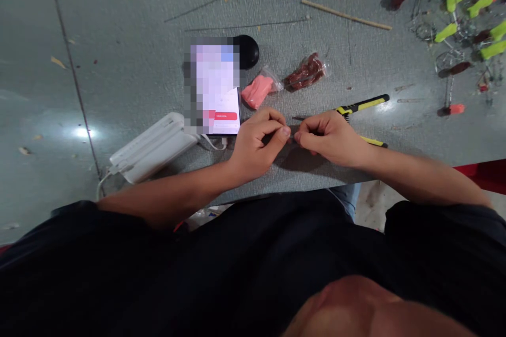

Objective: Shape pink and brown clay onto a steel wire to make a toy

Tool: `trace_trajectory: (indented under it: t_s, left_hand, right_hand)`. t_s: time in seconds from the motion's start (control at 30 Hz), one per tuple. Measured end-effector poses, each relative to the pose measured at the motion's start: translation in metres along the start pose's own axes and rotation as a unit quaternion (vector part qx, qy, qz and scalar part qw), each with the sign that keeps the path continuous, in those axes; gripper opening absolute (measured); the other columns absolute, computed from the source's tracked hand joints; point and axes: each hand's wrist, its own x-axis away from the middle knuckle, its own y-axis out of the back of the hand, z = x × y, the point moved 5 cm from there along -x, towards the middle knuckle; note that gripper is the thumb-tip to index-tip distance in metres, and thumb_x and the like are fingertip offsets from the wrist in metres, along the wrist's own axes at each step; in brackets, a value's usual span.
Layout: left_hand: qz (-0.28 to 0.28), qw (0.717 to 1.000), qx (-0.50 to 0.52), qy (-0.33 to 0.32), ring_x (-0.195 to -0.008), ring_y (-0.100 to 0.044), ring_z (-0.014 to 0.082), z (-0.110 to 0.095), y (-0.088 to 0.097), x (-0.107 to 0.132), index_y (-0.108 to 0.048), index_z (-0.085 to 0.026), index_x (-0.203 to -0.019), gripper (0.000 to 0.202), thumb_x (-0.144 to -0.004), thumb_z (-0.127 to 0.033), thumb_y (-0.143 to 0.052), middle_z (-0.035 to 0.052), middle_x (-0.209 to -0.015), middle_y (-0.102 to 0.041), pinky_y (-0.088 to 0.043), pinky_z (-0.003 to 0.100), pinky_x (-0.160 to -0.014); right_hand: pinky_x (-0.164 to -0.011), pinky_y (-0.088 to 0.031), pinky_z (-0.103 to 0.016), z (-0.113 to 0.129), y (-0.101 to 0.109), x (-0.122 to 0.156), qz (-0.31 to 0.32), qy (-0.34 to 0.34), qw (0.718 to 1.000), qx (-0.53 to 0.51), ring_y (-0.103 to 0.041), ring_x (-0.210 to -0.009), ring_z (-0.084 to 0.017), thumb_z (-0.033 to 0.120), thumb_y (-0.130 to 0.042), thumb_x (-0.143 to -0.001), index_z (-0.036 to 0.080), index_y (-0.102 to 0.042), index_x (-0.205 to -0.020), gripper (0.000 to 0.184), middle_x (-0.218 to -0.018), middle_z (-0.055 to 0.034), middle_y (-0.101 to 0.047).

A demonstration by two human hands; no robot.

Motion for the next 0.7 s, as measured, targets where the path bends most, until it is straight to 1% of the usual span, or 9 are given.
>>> trace_trajectory:
  t_s: [0.13,0.23,0.33,0.47,0.63,0.7]
  left_hand:
    - [0.011,1.000,0.006,-0.013,-0.084,-0.068,0.0162,0.0007,-0.0015,0.0003,-0.075,-0.019,-0.081,0.027,-0.106,-0.024,-0.067,0.0057,-0.096,-0.076,-0.057,0.031,-0.079]
    - [0.018,1.000,0.002,-0.021,-0.086,-0.071,0.0166,0.0013,-0.0026,0.0006,-0.077,-0.019,-0.083,0.026,-0.107,-0.025,-0.069,0.0065,-0.098,-0.078,-0.058,0.031,-0.080]
    - [0.030,0.999,-0.004,-0.027,-0.088,-0.073,0.0171,0.0010,-0.0040,0.0005,-0.078,-0.019,-0.085,0.026,-0.108,-0.026,-0.068,0.0067,-0.099,-0.079,-0.059,0.031,-0.081]
    - [0.038,0.999,-0.008,-0.027,-0.090,-0.075,0.0172,0.0009,-0.0050,-0.0005,-0.077,-0.019,-0.087,0.026,-0.109,-0.027,-0.066,0.0066,-0.099,-0.081,-0.059,0.031,-0.083]
    - [0.062,0.998,-0.003,-0.021,-0.092,-0.076,0.0208,0.0034,-0.0082,-0.0008,-0.075,-0.020,-0.089,0.026,-0.111,-0.030,-0.063,0.0073,-0.097,-0.084,-0.058,0.038,-0.089]
    - [0.067,0.997,-0.004,-0.024,-0.090,-0.074,0.0206,0.0043,-0.0091,-0.0006,-0.073,-0.021,-0.090,0.025,-0.111,-0.030,-0.062,0.0064,-0.094,-0.084,-0.057,0.038,-0.088]
  right_hand:
    - [-0.051,-0.025,-0.028,0.0038,0.0023,0.0038,-0.037,0.007,0.998,0.052,-0.033,-0.056,-0.007,0.030,-0.071,-0.091,0.020,-0.056,-0.062,0.034,-0.058,0.0063,-0.043]
    - [-0.053,-0.027,-0.028,0.0061,0.0031,0.0060,-0.054,0.021,0.993,0.100,-0.035,-0.057,-0.007,0.028,-0.068,-0.091,0.020,-0.056,-0.062,0.033,-0.058,0.0058,-0.043]
    - [-0.054,-0.029,-0.028,0.0061,0.0031,0.0076,-0.064,0.036,0.989,0.128,-0.038,-0.058,-0.008,0.029,-0.068,-0.091,0.020,-0.055,-0.063,0.033,-0.058,0.0052,-0.046]
    - [-0.054,-0.030,-0.028,0.0052,0.0029,0.0086,-0.073,0.049,0.986,0.140,-0.041,-0.059,-0.008,0.032,-0.066,-0.093,0.020,-0.059,-0.067,0.029,-0.060,0.0049,-0.049]
    - [-0.057,-0.031,-0.028,0.0061,0.0017,0.0088,-0.064,0.059,0.985,0.151,-0.040,-0.060,-0.009,0.031,-0.064,-0.094,0.020,-0.060,-0.070,0.026,-0.062,0.0053,-0.048]
    - [-0.057,-0.031,-0.028,0.0064,0.0011,0.0092,-0.060,0.063,0.984,0.157,-0.040,-0.061,-0.009,0.030,-0.062,-0.095,0.019,-0.060,-0.071,0.026,-0.062,0.0055,-0.047]
